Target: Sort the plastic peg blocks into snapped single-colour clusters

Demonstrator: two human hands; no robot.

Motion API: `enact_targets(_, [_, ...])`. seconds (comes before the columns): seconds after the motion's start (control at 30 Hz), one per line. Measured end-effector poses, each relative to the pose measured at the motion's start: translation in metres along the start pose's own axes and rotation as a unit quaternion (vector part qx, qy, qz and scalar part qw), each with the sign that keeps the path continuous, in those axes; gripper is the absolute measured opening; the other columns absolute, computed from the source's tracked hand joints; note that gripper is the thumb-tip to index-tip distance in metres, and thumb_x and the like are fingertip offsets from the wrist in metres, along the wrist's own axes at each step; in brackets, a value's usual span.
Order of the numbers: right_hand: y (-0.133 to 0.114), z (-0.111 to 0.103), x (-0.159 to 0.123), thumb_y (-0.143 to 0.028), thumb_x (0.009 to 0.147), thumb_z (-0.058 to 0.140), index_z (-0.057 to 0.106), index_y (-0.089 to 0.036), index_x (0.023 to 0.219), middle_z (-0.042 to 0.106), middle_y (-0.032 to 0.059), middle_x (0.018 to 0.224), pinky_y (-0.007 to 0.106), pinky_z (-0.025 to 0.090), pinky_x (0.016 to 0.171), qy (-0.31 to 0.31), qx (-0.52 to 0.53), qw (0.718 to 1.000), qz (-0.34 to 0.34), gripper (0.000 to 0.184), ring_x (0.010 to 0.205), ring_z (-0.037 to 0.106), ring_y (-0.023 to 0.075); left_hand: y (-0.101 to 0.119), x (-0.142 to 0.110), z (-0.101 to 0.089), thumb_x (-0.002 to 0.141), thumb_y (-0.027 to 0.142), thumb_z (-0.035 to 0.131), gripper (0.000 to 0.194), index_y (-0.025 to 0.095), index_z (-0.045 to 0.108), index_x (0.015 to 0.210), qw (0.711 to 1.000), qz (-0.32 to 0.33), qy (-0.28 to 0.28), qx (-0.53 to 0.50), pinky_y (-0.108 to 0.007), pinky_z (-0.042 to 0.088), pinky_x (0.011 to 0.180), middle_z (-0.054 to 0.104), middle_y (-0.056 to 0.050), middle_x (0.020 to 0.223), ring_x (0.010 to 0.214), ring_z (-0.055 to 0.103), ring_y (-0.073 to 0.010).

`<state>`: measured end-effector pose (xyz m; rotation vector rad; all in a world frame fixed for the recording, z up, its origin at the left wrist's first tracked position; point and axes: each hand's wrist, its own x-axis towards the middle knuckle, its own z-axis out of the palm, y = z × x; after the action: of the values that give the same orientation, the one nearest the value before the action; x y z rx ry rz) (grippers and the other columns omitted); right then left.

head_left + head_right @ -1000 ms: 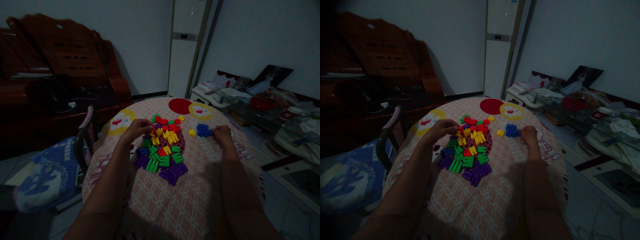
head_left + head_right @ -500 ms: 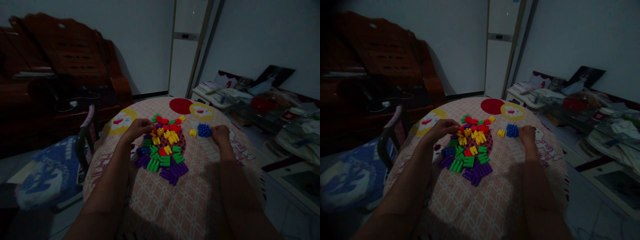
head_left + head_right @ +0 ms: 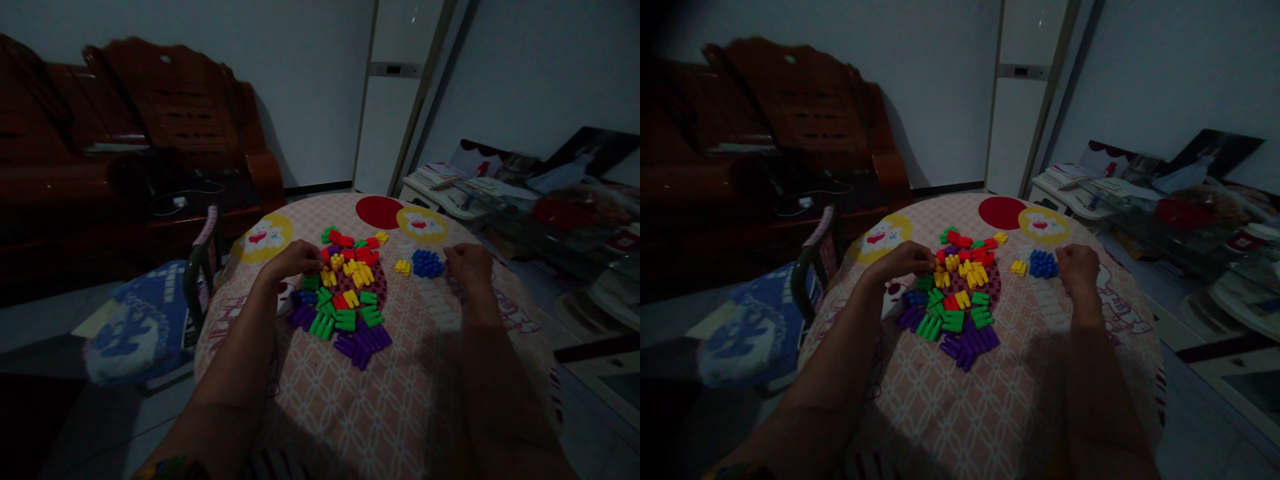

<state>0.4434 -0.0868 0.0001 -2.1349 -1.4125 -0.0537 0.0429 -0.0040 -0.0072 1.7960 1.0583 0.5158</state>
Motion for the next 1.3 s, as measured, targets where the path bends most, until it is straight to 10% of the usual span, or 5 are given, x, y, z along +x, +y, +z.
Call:
enact_targets(0.23, [-0.102,0.016,-0.06,-0.026,0.083,0.063,0.075,-0.017,0.073,0.07,0.0034,0.066,0.029,0.048,0.061,-0.248,0.188,0.919,-0.24,0.018,0.062,0.065,0.019,0.0,0.002,0.001,0.065,0.024,0.067,0.011,0.017,0.075,0.069,0.99,0.026,0.006,0.136,-0.022,0.041,0.053,0.066,0.0,0.054,0.052,0.059,-0.0139])
enact_targets(0.57, [-0.173,0.096,-0.162,-0.027,0.097,0.058,0.06,-0.023,0.137,0.042,0.018,0.156,0.053,0.044,0.106,-0.248,0.077,0.81,-0.525,0.041,0.132,0.052,0.0336,0.0,0.001,-0.003,0.076,0.029,0.061,0.023,0.013,0.076,0.082,0.984,0.053,0.086,0.145,-0.021,0.044,0.056,0.07,-0.002,0.061,0.057,0.062,-0.0136])
enact_targets(0.9, [-0.141,0.052,-0.099,-0.015,0.083,0.06,0.072,-0.02,0.11,0.073,0.0063,0.099,0.032,0.054,0.084,-0.093,0.294,0.908,-0.284,0.03,0.09,0.068,0.0199,-0.019,0.013,0.0,0.073,0.036,0.066,0.022,0.015,0.073,0.077,0.992,0.034,0.119,0.03,-0.023,0.046,0.053,0.069,-0.003,0.059,0.055,0.063,-0.0155])
enact_targets(1.13, [-0.019,0.013,-0.014,-0.023,0.07,0.064,0.077,-0.01,0.103,0.072,0.0075,0.077,0.035,0.053,0.071,0.188,0.172,0.966,0.049,0.038,0.07,0.066,0.0223,-0.039,0.026,0.006,0.068,0.037,0.069,0.021,0.016,0.072,0.071,0.988,0.007,0.152,-0.032,-0.024,0.047,0.052,0.068,-0.003,0.057,0.053,0.063,-0.0162])
enact_targets(1.3, [0.04,0.028,-0.003,-0.024,0.074,0.062,0.078,-0.009,0.102,0.076,0.0155,0.088,0.038,0.051,0.079,0.21,0.056,0.97,0.108,0.036,0.083,0.07,0.0284,-0.056,0.036,0.012,0.065,0.036,0.07,0.021,0.016,0.072,0.067,0.981,0.001,0.182,-0.067,-0.024,0.047,0.051,0.068,-0.002,0.057,0.052,0.061,-0.0157])
